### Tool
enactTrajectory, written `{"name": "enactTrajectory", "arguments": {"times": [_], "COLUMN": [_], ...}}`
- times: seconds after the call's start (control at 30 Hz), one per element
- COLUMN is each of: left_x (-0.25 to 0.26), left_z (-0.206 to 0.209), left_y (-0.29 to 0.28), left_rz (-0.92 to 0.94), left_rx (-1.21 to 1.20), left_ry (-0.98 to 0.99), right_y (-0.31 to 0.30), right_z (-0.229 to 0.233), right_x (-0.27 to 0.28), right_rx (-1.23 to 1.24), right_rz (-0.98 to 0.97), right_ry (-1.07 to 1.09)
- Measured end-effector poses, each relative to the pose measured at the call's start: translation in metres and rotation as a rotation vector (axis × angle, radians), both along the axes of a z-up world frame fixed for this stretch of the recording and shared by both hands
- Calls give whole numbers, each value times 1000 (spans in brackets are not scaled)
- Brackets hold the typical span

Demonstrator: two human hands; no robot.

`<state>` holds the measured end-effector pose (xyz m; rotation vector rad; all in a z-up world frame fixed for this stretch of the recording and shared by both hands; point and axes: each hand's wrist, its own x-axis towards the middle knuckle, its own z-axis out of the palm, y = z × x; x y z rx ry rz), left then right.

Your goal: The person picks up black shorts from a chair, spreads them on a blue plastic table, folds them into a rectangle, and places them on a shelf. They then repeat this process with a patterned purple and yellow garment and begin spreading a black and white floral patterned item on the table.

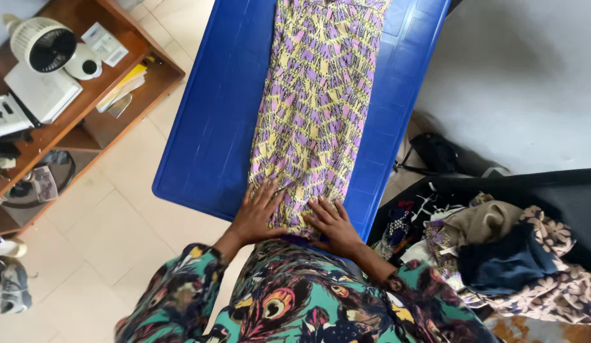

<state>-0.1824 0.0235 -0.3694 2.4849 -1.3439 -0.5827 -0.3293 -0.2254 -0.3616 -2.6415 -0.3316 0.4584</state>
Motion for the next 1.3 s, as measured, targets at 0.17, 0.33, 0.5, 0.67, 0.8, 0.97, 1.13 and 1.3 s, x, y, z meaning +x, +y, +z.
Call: {"name": "enactTrajectory", "arguments": {"times": [0.17,0.33,0.5,0.67,0.8,0.97,1.13,1.3], "left_x": [-21,-32,-19,-40,-73,-90,-61,19], "left_z": [-5,-20,-30,-40,-2,81,120,132], "left_y": [39,46,50,56,66,71,51,3], "left_rz": [-30,-19,-16,70,132,153,339,338], "left_rx": [47,-165,-253,-334,-332,-318,-388,-662], "left_ry": [-22,-165,-60,-113,-7,285,736,737], "right_y": [0,2,-7,-4,0,-9,-31,-66], "right_z": [-13,-16,-18,-1,19,69,92,102], "right_x": [-7,-3,4,-7,-39,-66,-54,2], "right_rx": [-17,-164,-79,134,263,602,731,995], "right_rz": [36,80,62,-16,-1,-59,-557,-783], "right_ry": [-151,-77,-281,-297,-210,74,718,410]}}
